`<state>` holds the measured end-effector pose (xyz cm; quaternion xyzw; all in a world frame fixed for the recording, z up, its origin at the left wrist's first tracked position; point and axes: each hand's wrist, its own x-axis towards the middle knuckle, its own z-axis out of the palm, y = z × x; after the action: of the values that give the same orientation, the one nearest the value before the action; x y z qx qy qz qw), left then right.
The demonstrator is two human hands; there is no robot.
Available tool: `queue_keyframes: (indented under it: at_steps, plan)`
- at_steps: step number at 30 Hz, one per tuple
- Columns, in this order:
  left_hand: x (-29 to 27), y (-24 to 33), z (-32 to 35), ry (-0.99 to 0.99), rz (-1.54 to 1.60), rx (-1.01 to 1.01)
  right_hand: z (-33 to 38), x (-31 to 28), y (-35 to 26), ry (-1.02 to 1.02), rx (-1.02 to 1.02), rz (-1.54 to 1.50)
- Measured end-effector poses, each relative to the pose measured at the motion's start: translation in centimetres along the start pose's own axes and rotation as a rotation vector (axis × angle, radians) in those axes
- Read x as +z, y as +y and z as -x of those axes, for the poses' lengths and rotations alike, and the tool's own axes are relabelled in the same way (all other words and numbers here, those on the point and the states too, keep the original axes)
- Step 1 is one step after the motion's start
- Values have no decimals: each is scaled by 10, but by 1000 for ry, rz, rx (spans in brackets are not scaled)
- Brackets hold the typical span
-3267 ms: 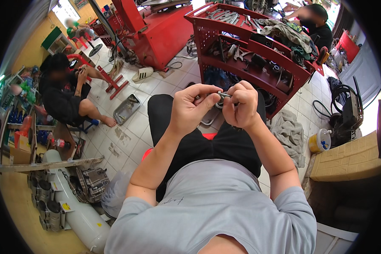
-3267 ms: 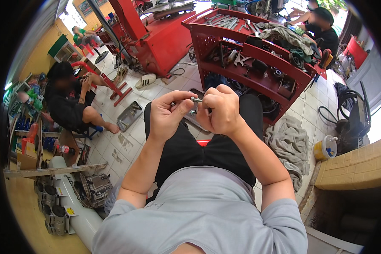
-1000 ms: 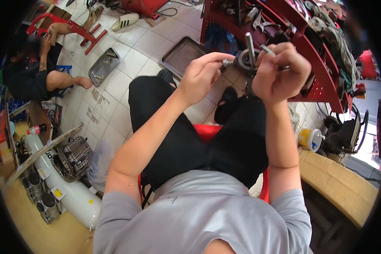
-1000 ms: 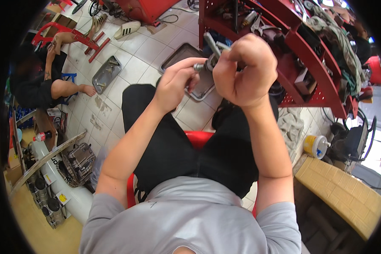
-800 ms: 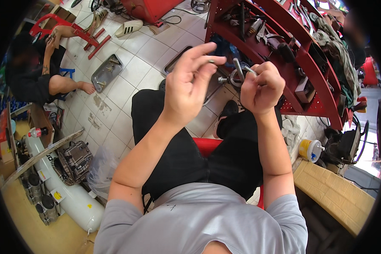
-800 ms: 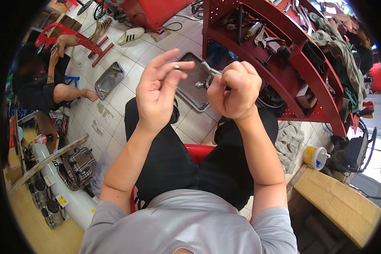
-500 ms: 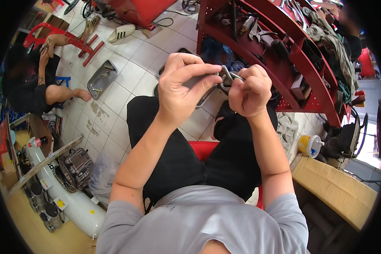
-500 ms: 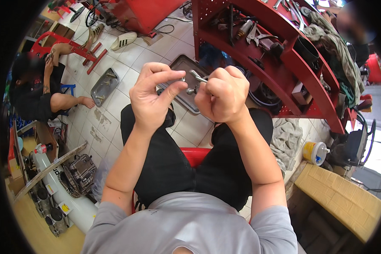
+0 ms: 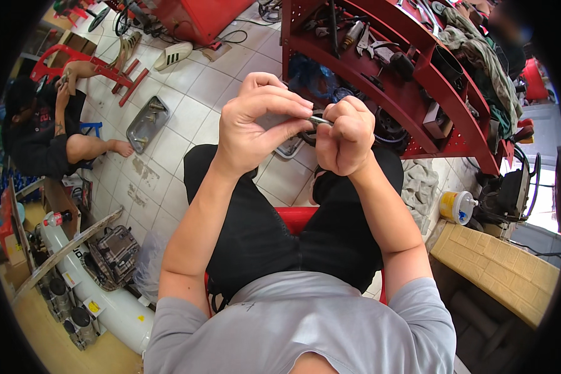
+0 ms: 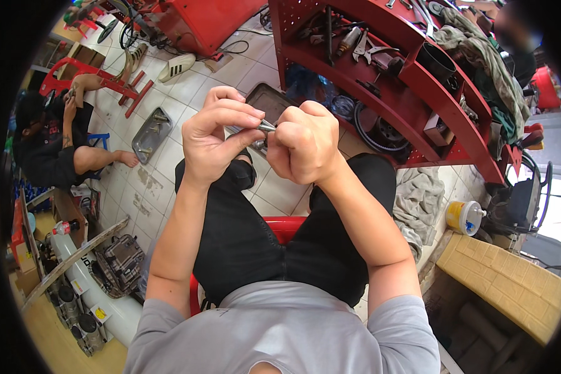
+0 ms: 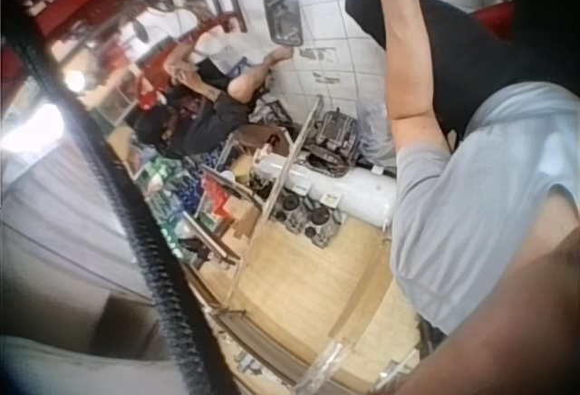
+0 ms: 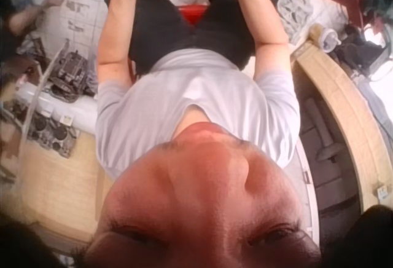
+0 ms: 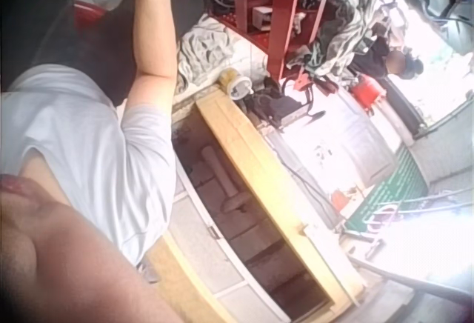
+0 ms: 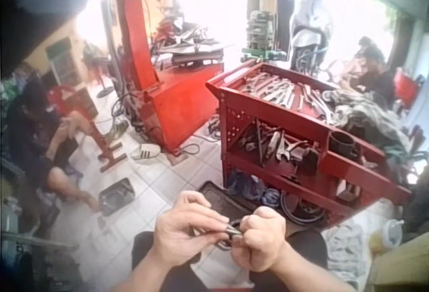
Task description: The person assembles a mechanical component, likely a carburetor, by hand. They insert a metal rod into the housing, attach a small ring, and secure it with a nut, tightening it with their fingers.
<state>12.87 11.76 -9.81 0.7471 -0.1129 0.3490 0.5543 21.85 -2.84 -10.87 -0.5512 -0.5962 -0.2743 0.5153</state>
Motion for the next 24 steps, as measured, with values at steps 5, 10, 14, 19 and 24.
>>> queue_keyframes:
  at_steps: [5,10,14,19,24]
  plan:
    - [-10,-1,-3,-115,2,23,-3,-1,4,-8,-63,20]
    - [-5,4,-4,-49,1,0,-1,0,4,-4,-54,0]
    - [0,10,-1,5,98,-112,1,-1,5,-14,-52,-24]
    - [4,3,3,8,164,-96,1,-2,5,-26,-31,-41]
    - [0,5,0,-30,80,-81,0,-4,3,-51,0,-68]
